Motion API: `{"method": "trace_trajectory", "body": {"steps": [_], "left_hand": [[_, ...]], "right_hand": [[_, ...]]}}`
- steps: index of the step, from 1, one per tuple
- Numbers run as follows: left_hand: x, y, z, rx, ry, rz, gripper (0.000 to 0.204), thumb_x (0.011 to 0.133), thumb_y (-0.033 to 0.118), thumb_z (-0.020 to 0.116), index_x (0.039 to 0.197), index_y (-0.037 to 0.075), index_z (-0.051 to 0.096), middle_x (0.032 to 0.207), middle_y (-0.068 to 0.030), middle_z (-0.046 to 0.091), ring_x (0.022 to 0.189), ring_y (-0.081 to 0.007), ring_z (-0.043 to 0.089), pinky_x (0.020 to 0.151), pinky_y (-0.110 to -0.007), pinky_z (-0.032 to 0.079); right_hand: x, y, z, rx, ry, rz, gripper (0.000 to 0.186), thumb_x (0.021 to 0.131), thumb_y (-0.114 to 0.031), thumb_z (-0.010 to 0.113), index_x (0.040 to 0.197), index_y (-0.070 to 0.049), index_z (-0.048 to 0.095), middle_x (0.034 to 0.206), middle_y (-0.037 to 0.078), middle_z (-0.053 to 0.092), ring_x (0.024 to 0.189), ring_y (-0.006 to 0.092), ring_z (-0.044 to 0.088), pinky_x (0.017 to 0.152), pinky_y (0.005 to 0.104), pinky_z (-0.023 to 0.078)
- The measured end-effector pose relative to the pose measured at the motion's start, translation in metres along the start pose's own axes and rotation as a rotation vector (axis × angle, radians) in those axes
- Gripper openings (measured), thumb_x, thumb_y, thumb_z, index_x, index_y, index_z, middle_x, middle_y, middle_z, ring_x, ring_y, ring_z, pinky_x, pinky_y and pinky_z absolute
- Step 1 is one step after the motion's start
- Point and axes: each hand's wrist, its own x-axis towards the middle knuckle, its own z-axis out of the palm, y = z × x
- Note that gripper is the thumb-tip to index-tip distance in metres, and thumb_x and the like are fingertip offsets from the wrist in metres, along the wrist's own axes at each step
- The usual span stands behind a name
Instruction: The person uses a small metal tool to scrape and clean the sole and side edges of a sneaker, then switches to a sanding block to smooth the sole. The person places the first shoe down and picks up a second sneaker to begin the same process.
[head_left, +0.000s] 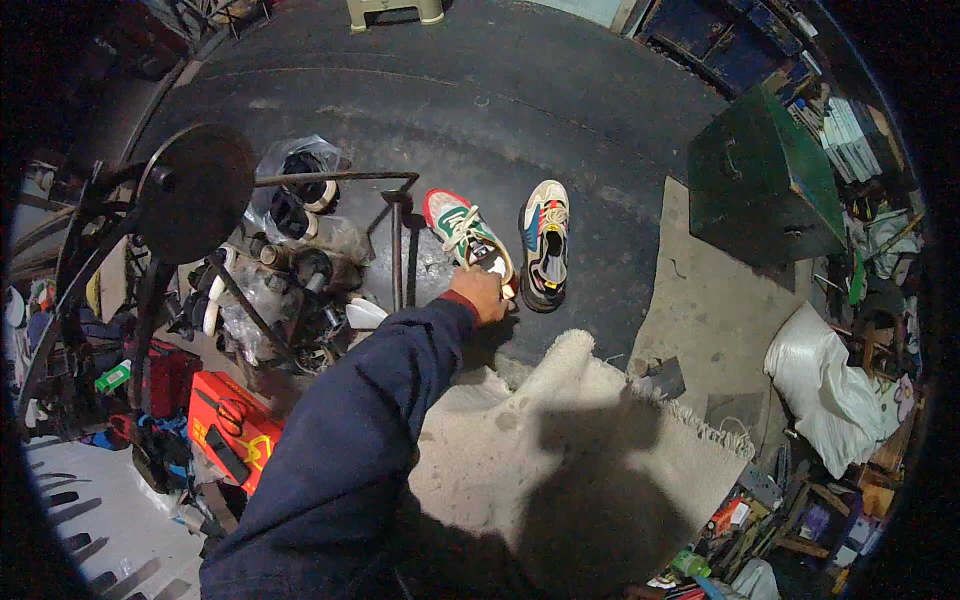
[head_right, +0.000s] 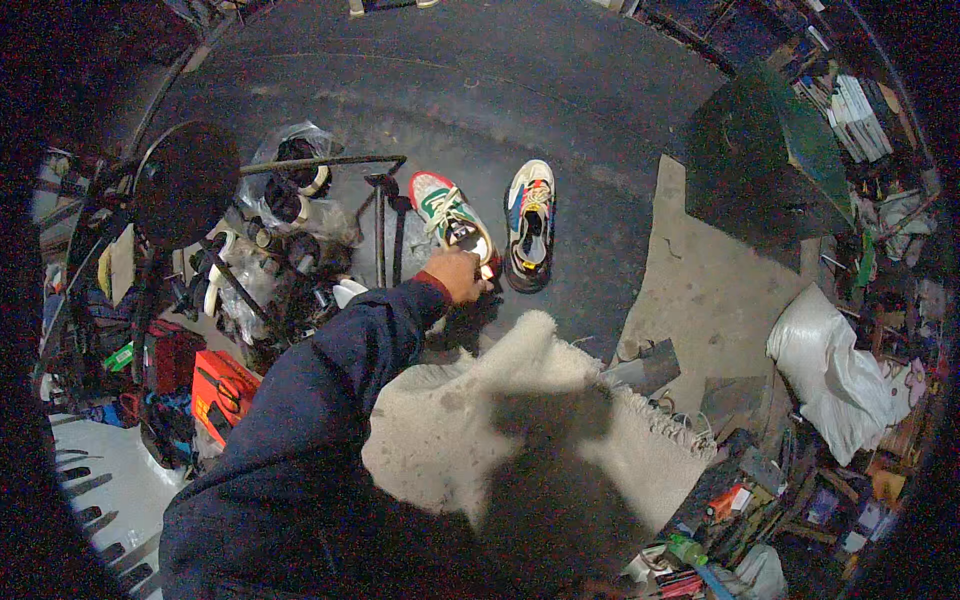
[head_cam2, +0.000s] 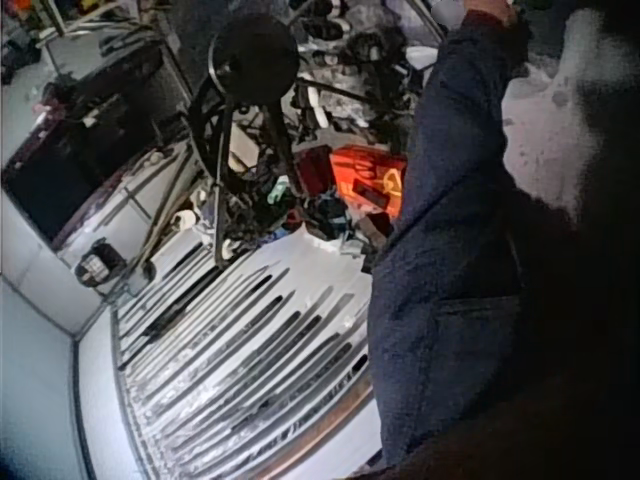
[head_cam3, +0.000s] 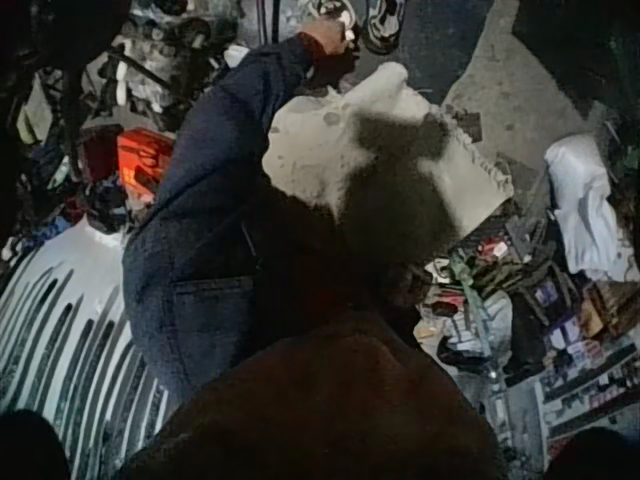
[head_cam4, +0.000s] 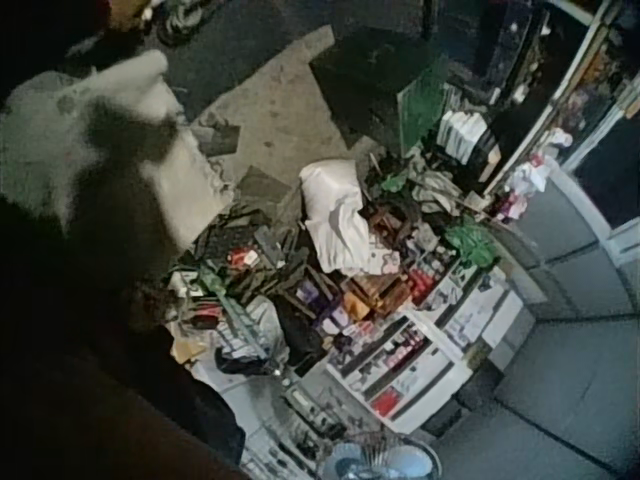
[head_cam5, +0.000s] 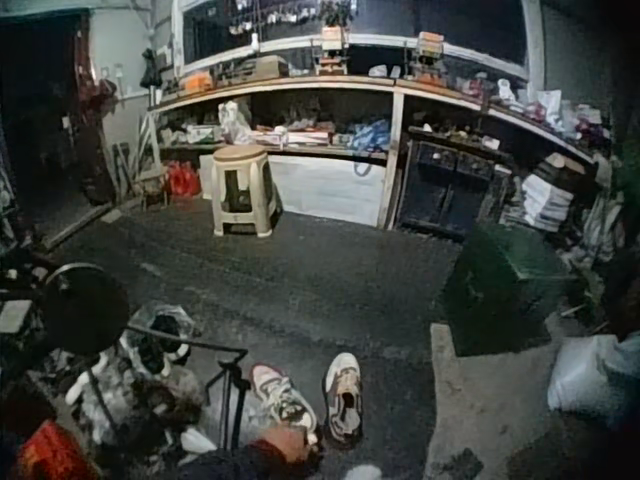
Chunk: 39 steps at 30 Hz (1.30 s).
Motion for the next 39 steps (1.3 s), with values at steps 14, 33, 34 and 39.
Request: {"method": "trace_trajectory", "body": {"steps": [14,33,34,39], "left_hand": [[0.019,-0.033,-0.012,-0.736,0.184,-0.683,0.077,0.081,0.048,0.081,0.129,-0.008,0.059,0.126,-0.0272,0.067,0.111,-0.0386,0.069,0.097,-0.043,0.053],[0.063,-0.137,0.093,-0.894,0.390,-0.626,0.029,0.092,0.011,0.064,0.116,-0.005,0.062,0.101,-0.0153,0.070,0.083,-0.0272,0.070,0.066,-0.040,0.053],[0.063,-0.133,0.087,-0.914,0.344,-0.632,0.032,0.091,0.010,0.066,0.118,-0.006,0.062,0.103,-0.0167,0.070,0.084,-0.0285,0.070,0.067,-0.041,0.054],[0.034,-0.107,0.034,-1.142,0.267,-0.509,0.032,0.090,0.001,0.061,0.121,-0.007,0.062,0.104,-0.0186,0.071,0.083,-0.0323,0.071,0.074,-0.045,0.057]], "right_hand": [[-0.002,-0.014,-0.006,-0.004,-0.023,0.018,0.028,0.098,-0.024,0.064,0.075,-0.009,0.057,0.066,0.003,0.056,0.061,0.0154,0.051,0.054,0.0322,0.041],[0.000,-0.043,-0.003,-0.277,-0.149,-0.282,0.022,0.103,-0.028,0.063,0.092,-0.010,0.055,0.073,0.003,0.058,0.064,0.0126,0.052,0.060,0.0310,0.045],[0.002,-0.050,0.001,-0.219,-0.078,-0.217,0.023,0.103,-0.029,0.062,0.092,-0.010,0.054,0.073,0.003,0.058,0.064,0.0128,0.052,0.060,0.0310,0.045],[-0.007,-0.057,0.012,-0.203,-0.049,-0.104,0.027,0.104,-0.030,0.061,0.088,-0.011,0.051,0.071,0.002,0.057,0.062,0.0134,0.051,0.057,0.0304,0.043]]}}
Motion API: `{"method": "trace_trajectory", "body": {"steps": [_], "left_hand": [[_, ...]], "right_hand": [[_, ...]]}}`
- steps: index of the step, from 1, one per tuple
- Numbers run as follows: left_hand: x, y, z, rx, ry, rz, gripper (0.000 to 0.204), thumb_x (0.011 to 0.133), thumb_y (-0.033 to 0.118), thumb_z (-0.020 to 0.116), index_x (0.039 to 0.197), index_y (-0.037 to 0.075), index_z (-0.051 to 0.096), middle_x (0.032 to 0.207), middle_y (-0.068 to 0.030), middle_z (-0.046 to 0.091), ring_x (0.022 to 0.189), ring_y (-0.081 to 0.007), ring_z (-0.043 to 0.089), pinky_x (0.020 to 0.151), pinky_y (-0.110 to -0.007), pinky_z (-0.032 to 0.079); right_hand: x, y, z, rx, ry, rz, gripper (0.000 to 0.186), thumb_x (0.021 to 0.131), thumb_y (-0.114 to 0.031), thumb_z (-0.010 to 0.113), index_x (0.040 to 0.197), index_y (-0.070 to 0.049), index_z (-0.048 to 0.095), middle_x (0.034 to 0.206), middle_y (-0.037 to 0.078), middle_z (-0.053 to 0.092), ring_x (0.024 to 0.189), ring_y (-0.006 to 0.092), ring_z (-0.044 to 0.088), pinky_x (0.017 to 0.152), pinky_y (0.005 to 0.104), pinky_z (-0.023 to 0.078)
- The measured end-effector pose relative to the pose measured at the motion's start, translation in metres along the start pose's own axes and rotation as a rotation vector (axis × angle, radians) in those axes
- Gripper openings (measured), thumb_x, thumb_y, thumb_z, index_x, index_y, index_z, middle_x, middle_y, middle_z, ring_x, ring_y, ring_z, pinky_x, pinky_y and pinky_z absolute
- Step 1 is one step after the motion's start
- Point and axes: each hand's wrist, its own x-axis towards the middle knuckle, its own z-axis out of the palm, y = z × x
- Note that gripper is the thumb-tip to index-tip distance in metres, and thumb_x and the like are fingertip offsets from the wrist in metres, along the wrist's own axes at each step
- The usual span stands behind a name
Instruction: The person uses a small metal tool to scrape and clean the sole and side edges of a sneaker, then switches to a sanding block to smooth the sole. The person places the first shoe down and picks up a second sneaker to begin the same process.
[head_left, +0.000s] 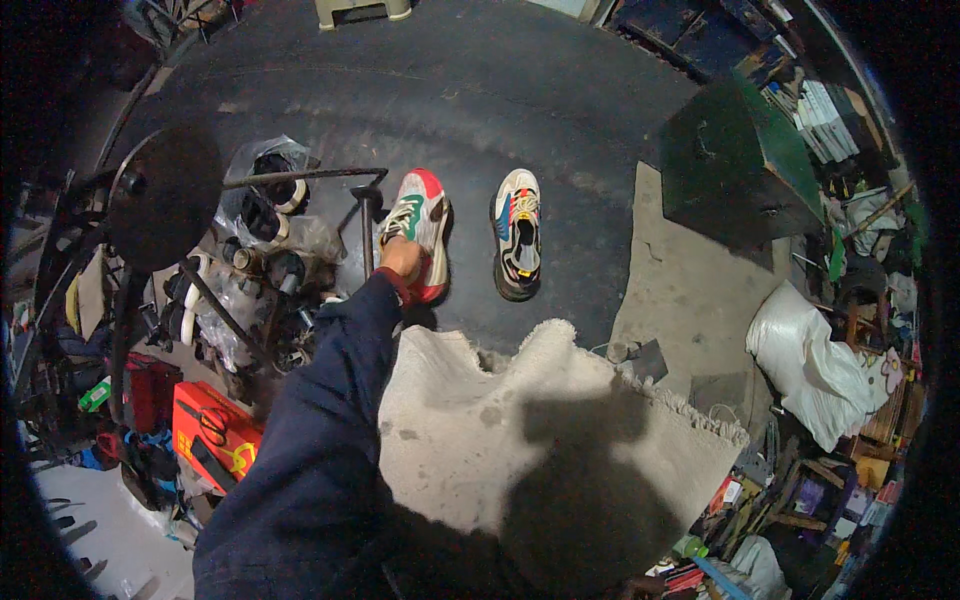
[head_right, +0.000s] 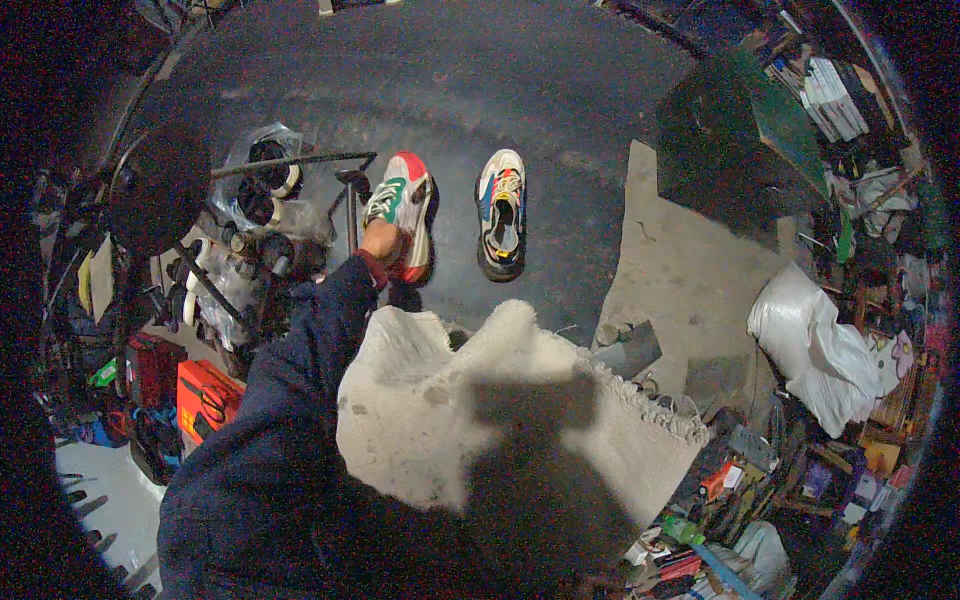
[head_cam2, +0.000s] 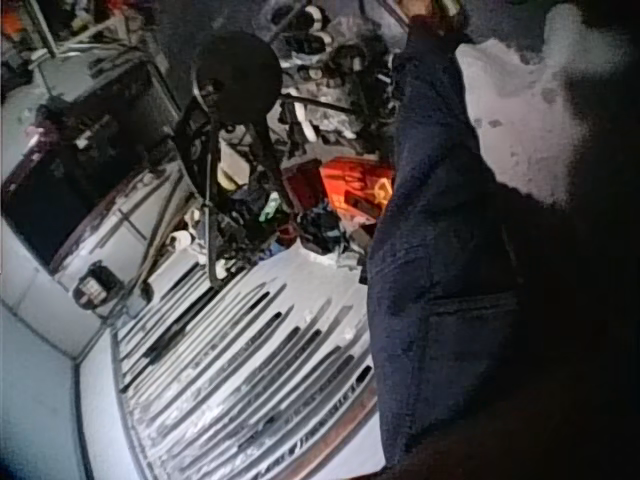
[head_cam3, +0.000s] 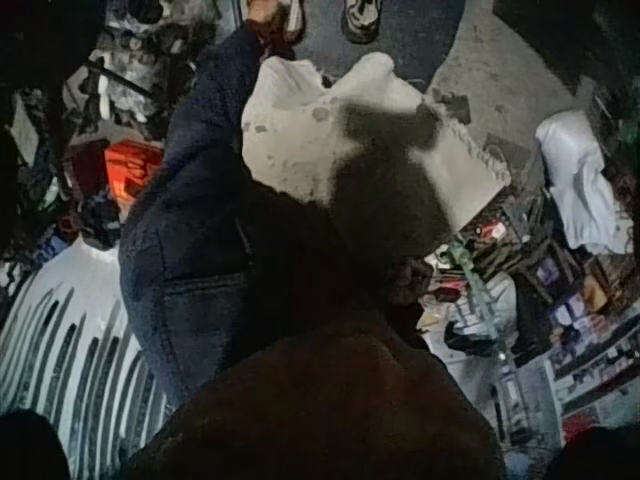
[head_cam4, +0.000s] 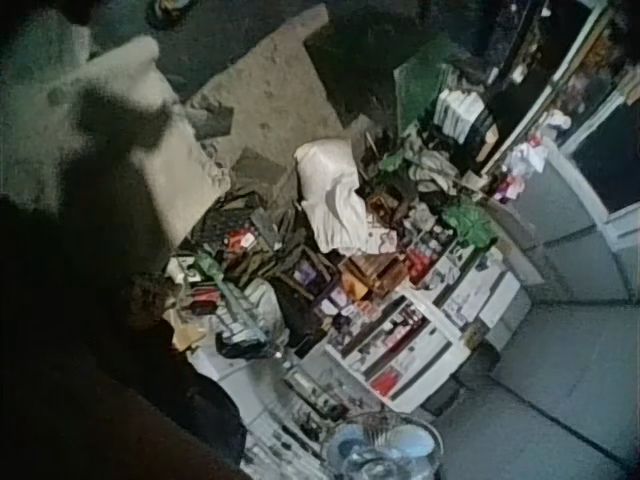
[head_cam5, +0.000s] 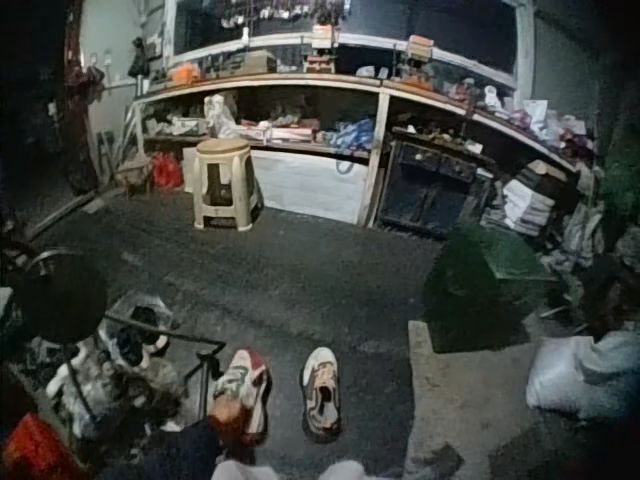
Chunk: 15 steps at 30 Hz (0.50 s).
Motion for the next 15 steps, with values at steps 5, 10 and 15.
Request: {"method": "trace_trajectory", "body": {"steps": [5,10,15], "left_hand": [[-0.072,0.107,-0.016,-0.817,-0.341,-0.045,0.029,0.094,0.004,0.065,0.121,-0.007,0.063,0.109,-0.0187,0.073,0.093,-0.0295,0.075,0.090,-0.044,0.060],[-0.167,0.212,-0.038,-0.962,-0.521,0.364,0.035,0.091,0.002,0.066,0.125,-0.005,0.062,0.115,-0.0148,0.074,0.099,-0.0249,0.074,0.091,-0.038,0.059],[-0.280,0.269,-0.070,-0.896,-0.630,0.437,0.052,0.089,0.005,0.067,0.140,-0.001,0.053,0.123,-0.0137,0.071,0.103,-0.0225,0.073,0.092,-0.035,0.058]], "right_hand": [[0.003,0.042,0.016,0.515,0.169,0.153,0.030,0.105,-0.029,0.061,0.086,-0.010,0.047,0.069,0.000,0.051,0.061,0.0123,0.050,0.054,0.0302,0.042],[0.031,0.031,0.040,0.464,0.233,-0.060,0.024,0.104,-0.025,0.061,0.094,-0.007,0.051,0.069,0.003,0.054,0.059,0.0131,0.052,0.053,0.0296,0.044],[0.049,-0.040,0.049,0.495,0.225,-0.223,0.020,0.103,-0.020,0.060,0.107,-0.001,0.057,0.067,0.009,0.061,0.055,0.0145,0.055,0.051,0.0287,0.045]]}}
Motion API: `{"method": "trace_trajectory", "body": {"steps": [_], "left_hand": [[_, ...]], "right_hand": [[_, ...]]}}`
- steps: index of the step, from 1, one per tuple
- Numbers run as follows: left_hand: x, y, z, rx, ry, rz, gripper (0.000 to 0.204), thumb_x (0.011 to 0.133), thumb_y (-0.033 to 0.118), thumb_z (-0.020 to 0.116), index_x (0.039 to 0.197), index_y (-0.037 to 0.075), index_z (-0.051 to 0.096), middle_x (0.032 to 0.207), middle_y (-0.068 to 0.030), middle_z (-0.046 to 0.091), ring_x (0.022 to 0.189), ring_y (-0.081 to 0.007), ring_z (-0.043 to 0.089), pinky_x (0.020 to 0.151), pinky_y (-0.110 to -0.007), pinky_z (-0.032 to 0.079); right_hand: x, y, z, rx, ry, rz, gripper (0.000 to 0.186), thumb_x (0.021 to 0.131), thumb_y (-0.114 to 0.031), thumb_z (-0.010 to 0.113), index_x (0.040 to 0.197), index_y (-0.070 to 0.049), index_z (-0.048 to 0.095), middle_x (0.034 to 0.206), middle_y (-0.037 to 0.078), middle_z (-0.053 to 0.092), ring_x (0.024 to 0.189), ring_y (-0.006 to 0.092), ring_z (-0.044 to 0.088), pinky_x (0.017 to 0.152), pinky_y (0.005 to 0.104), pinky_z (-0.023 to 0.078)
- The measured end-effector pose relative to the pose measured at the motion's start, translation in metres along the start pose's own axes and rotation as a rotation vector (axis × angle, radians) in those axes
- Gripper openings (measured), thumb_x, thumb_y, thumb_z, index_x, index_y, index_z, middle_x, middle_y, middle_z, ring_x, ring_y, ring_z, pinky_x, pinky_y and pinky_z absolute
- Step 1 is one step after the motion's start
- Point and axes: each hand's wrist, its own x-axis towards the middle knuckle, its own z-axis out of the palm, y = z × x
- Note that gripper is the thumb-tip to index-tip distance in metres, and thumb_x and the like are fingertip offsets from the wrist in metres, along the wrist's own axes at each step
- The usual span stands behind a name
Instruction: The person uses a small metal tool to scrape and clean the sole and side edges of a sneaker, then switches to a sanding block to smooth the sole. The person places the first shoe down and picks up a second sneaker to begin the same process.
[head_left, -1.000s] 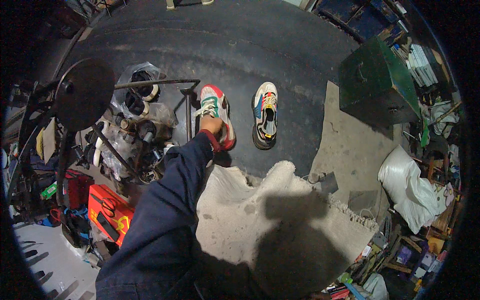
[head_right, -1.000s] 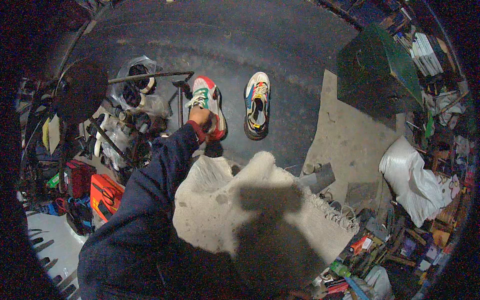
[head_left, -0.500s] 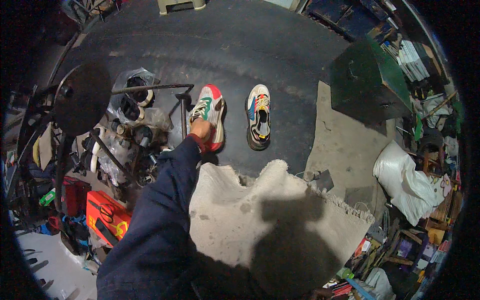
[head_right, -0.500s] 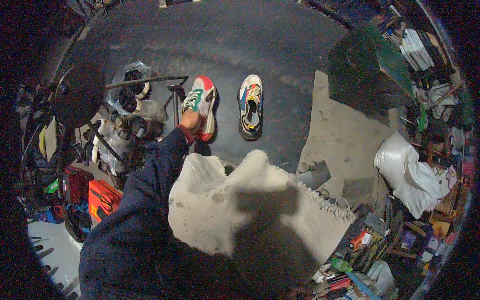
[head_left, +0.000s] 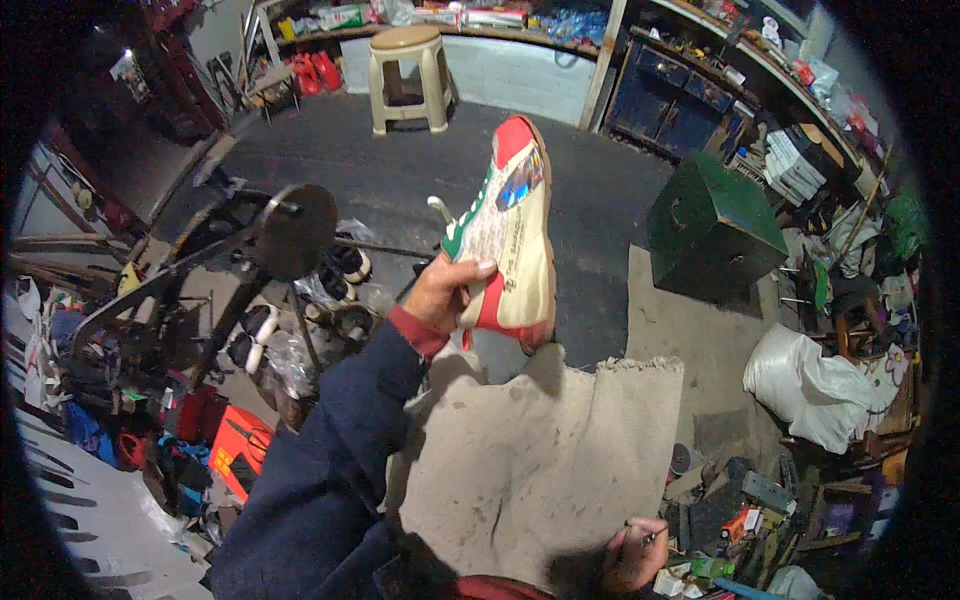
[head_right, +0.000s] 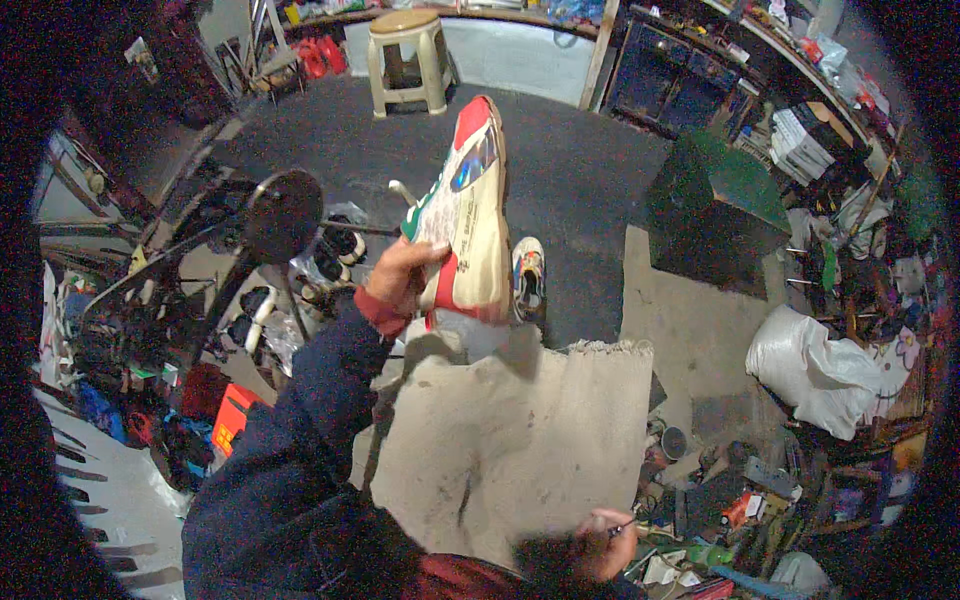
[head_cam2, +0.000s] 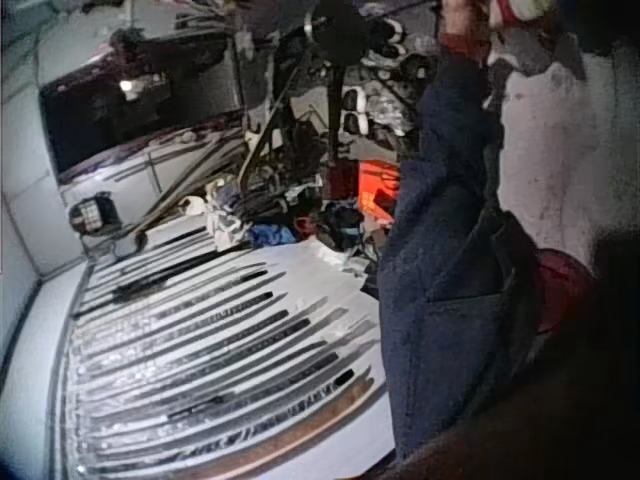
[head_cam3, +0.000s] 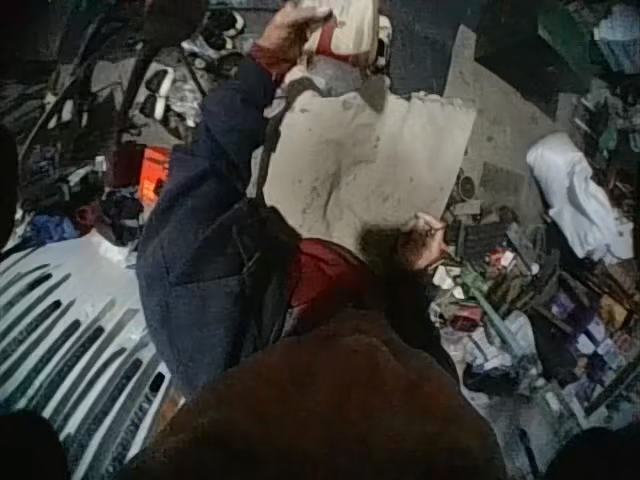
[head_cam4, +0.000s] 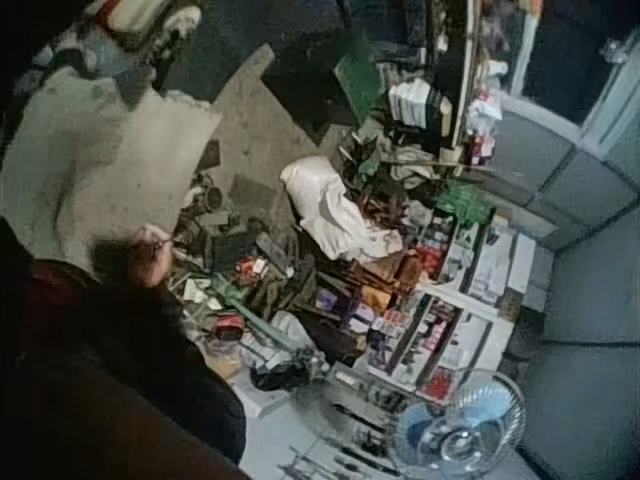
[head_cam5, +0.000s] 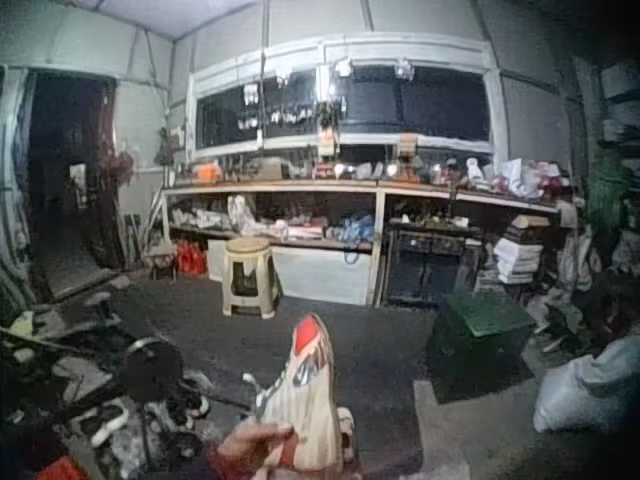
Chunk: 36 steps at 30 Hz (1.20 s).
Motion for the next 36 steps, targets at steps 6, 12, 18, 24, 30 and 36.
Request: {"method": "trace_trajectory", "body": {"steps": [6,12,18,24,30,36], "left_hand": [[-0.113,0.003,0.072,-0.016,-0.041,0.030,0.066,0.089,0.012,0.070,0.149,0.000,0.045,0.136,-0.0133,0.064,0.123,-0.0251,0.064,0.106,-0.038,0.049],[-0.195,-0.034,0.098,-0.103,0.050,-0.157,0.069,0.088,0.008,0.070,0.151,0.001,0.041,0.141,-0.0131,0.060,0.127,-0.0247,0.061,0.111,-0.040,0.046],[-0.227,-0.042,0.098,0.002,0.096,-0.216,0.066,0.089,0.006,0.068,0.150,0.001,0.042,0.141,-0.0147,0.060,0.126,-0.0261,0.062,0.109,-0.041,0.048],[-0.228,-0.040,0.094,0.069,0.163,-0.215,0.070,0.085,0.011,0.069,0.149,0.000,0.043,0.136,-0.0158,0.064,0.122,-0.0293,0.065,0.107,-0.044,0.051],[-0.215,-0.052,0.090,0.054,0.173,-0.275,0.069,0.085,0.011,0.070,0.148,0.000,0.045,0.137,-0.0148,0.064,0.123,-0.0285,0.064,0.109,-0.043,0.049],[-0.207,-0.060,0.082,0.118,0.203,-0.322,0.068,0.085,0.012,0.071,0.147,-0.001,0.047,0.137,-0.0146,0.064,0.122,-0.0294,0.065,0.109,-0.042,0.048]], "right_hand": [[0.009,-0.038,0.023,0.114,-0.122,0.049,0.020,0.106,-0.023,0.054,0.107,-0.003,0.055,0.067,0.003,0.056,0.044,0.0050,0.037,0.042,0.0215,0.031],[0.012,-0.068,0.048,0.165,-0.355,0.073,0.037,0.103,-0.026,0.058,0.127,0.002,0.057,0.095,0.005,0.064,0.060,0.0026,0.045,0.053,0.0192,0.035],[0.019,-0.071,0.072,0.134,-0.577,0.007,0.069,0.096,-0.031,0.073,0.147,0.007,0.045,0.138,0.016,0.056,0.122,0.0208,0.055,0.106,0.0335,0.042],[0.025,-0.059,0.081,0.223,-0.687,0.173,0.085,0.093,-0.039,0.077,0.151,0.009,0.037,0.151,0.024,0.046,0.142,0.0325,0.044,0.117,0.0420,0.035],[0.035,-0.046,0.080,0.207,-0.662,0.226,0.088,0.091,-0.038,0.076,0.150,0.014,0.035,0.149,0.029,0.046,0.141,0.0333,0.045,0.116,0.0417,0.036],[0.038,-0.041,0.084,0.286,-0.617,0.254,0.085,0.090,-0.031,0.075,0.148,0.017,0.036,0.136,0.025,0.058,0.117,0.0231,0.060,0.102,0.0333,0.047]]}}
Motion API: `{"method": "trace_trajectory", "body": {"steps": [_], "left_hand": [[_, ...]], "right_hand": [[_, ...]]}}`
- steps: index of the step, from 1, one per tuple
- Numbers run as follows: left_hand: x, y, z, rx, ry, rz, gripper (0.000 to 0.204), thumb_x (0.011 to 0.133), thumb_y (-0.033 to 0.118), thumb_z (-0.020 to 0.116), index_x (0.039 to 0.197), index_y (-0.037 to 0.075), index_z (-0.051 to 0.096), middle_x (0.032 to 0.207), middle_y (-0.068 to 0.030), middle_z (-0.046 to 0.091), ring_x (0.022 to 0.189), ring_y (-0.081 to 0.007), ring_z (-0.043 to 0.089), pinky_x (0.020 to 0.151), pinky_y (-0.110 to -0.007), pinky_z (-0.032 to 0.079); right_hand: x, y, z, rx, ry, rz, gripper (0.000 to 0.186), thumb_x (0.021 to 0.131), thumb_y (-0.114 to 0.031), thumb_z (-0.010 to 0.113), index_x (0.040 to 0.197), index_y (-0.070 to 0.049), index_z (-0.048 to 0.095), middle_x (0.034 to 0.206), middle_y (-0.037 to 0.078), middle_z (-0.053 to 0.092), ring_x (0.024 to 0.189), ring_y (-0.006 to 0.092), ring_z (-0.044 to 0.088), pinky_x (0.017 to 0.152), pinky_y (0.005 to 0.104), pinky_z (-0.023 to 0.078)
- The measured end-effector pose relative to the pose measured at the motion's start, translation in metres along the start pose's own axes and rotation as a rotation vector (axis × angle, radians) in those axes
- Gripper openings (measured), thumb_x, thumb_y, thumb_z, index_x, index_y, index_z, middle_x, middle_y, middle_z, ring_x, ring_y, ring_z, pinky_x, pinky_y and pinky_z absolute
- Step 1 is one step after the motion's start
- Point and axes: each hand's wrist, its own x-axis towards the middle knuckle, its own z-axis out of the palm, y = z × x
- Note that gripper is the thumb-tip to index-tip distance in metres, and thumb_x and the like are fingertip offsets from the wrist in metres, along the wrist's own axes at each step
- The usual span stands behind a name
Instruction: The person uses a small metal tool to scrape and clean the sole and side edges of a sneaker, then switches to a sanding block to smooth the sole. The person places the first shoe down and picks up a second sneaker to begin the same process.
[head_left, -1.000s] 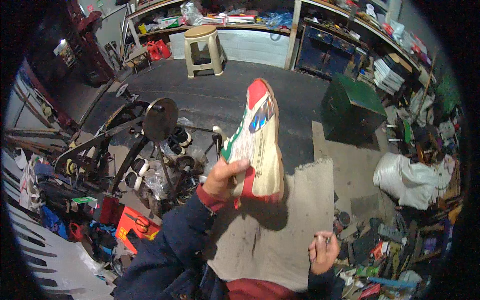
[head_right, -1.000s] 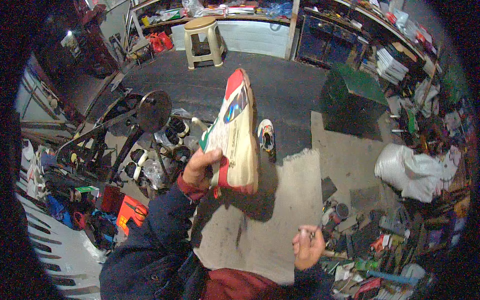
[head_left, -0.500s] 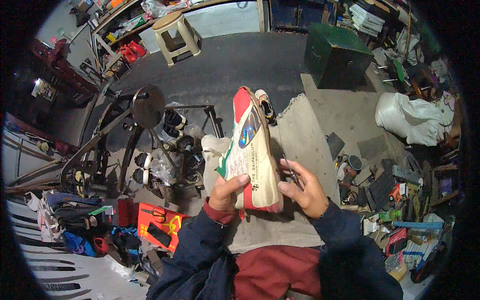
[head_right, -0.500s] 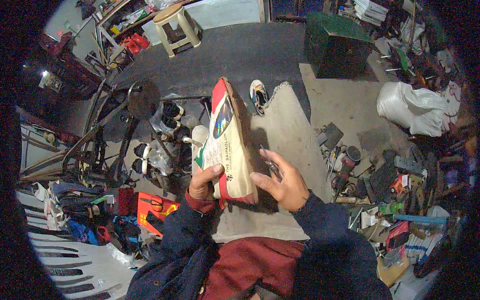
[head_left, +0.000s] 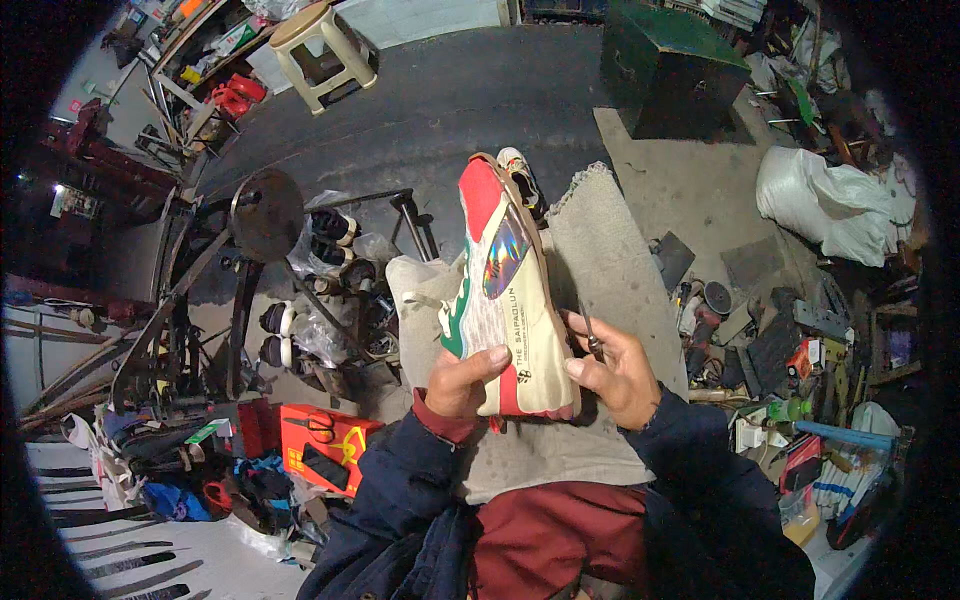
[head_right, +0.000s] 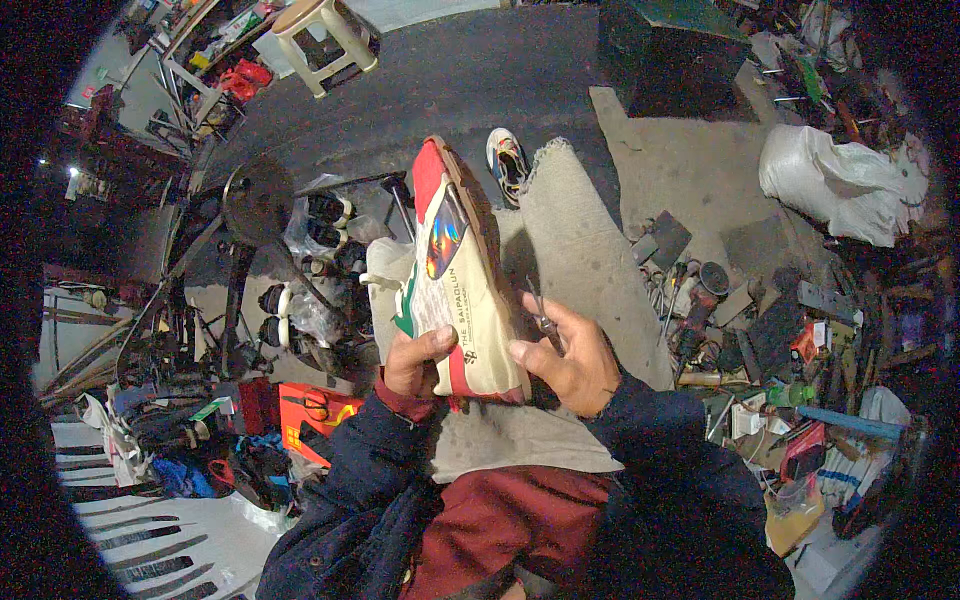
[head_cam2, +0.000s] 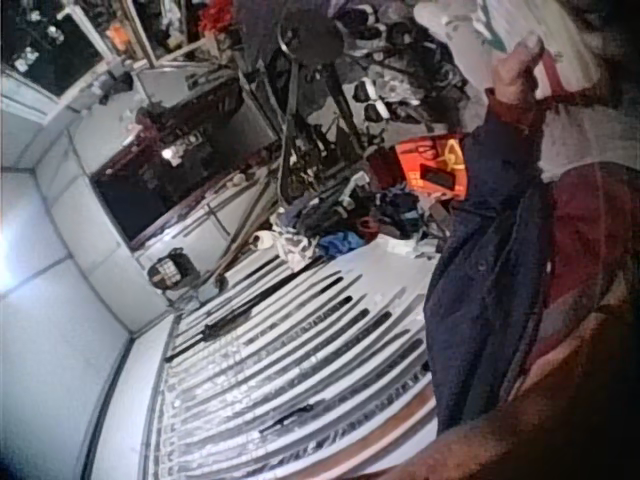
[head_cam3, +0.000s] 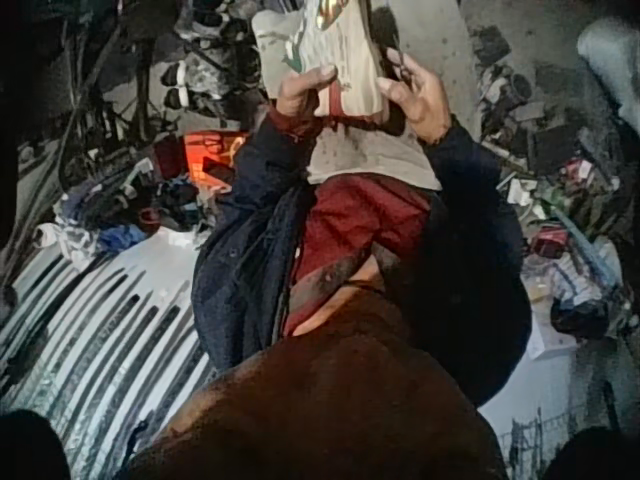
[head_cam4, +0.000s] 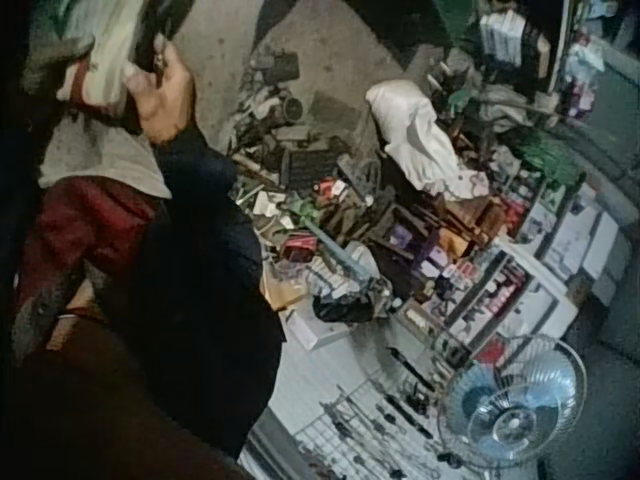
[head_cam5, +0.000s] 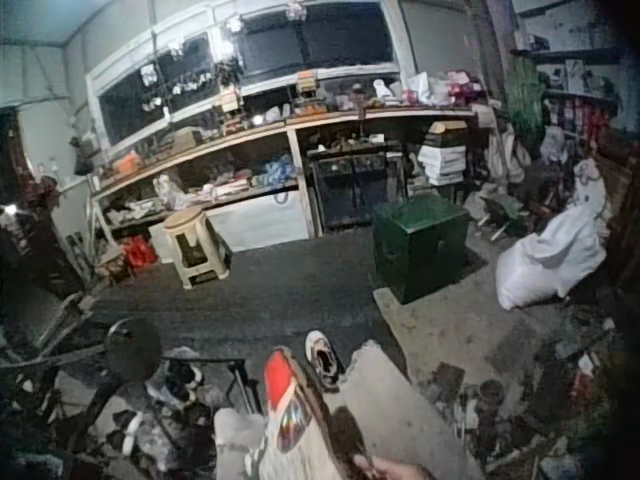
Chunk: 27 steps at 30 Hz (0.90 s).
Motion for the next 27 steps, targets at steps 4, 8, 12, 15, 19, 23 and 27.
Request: {"method": "trace_trajectory", "body": {"steps": [4,8,12,15,19,23,27], "left_hand": [[0.000,-0.002,-0.004,-0.064,-0.046,-0.026,0.065,0.087,0.012,0.073,0.146,0.000,0.048,0.136,-0.0132,0.064,0.122,-0.0265,0.064,0.107,-0.041,0.049],[0.002,-0.004,-0.006,0.058,-0.055,0.059,0.070,0.084,0.020,0.073,0.145,-0.002,0.049,0.133,-0.0149,0.065,0.117,-0.0289,0.067,0.105,-0.042,0.052],[0.004,-0.004,-0.007,0.118,-0.012,-0.036,0.070,0.085,0.022,0.074,0.146,-0.002,0.049,0.133,-0.0136,0.065,0.122,-0.0282,0.064,0.108,-0.041,0.048],[0.008,-0.008,-0.009,-0.049,-0.049,-0.011,0.069,0.088,0.020,0.073,0.147,-0.002,0.046,0.136,-0.0144,0.063,0.124,-0.0296,0.063,0.110,-0.044,0.047],[0.014,-0.014,-0.019,-0.228,-0.132,-0.024,0.071,0.092,0.022,0.076,0.151,0.001,0.042,0.144,-0.0139,0.058,0.131,-0.0301,0.058,0.110,-0.045,0.046],[0.016,-0.023,-0.030,-0.237,-0.160,0.004,0.068,0.097,0.027,0.069,0.153,0.001,0.040,0.147,-0.0160,0.056,0.134,-0.0336,0.055,0.113,-0.050,0.044],[0.018,-0.029,-0.038,-0.274,-0.162,-0.016,0.062,0.101,0.024,0.065,0.152,0.001,0.041,0.147,-0.0154,0.056,0.133,-0.0321,0.056,0.112,-0.049,0.044]], "right_hand": [[-0.004,-0.005,0.000,-0.119,0.037,0.010,0.080,0.089,-0.027,0.076,0.148,0.014,0.041,0.114,0.013,0.065,0.082,0.0079,0.056,0.076,0.0228,0.048],[-0.007,-0.007,0.007,-0.282,0.094,-0.058,0.075,0.085,-0.022,0.080,0.146,0.008,0.049,0.090,0.000,0.061,0.067,0.0027,0.042,0.059,0.0187,0.038],[-0.012,-0.005,0.009,-0.322,0.165,-0.069,0.083,0.077,-0.019,0.089,0.147,0.003,0.052,0.067,-0.007,0.045,0.058,0.0013,0.038,0.054,0.0183,0.035],[-0.015,-0.005,0.005,-0.348,0.168,-0.183,0.089,0.071,-0.025,0.096,0.146,0.001,0.055,0.063,-0.008,0.043,0.056,0.0005,0.038,0.053,0.0179,0.035],[-0.012,-0.005,0.004,-0.358,0.205,-0.307,0.085,0.069,-0.029,0.098,0.140,0.000,0.060,0.083,-0.004,0.055,0.061,0.0009,0.041,0.052,0.0172,0.035],[-0.008,-0.008,0.005,-0.405,0.229,-0.390,0.076,0.068,-0.031,0.098,0.129,0.000,0.064,0.098,-0.001,0.058,0.063,0.0023,0.041,0.052,0.0187,0.036],[-0.008,-0.011,0.004,-0.441,0.205,-0.376,0.073,0.066,-0.037,0.099,0.118,-0.002,0.062,0.094,-0.001,0.057,0.062,0.0029,0.039,0.053,0.0208,0.036]]}}
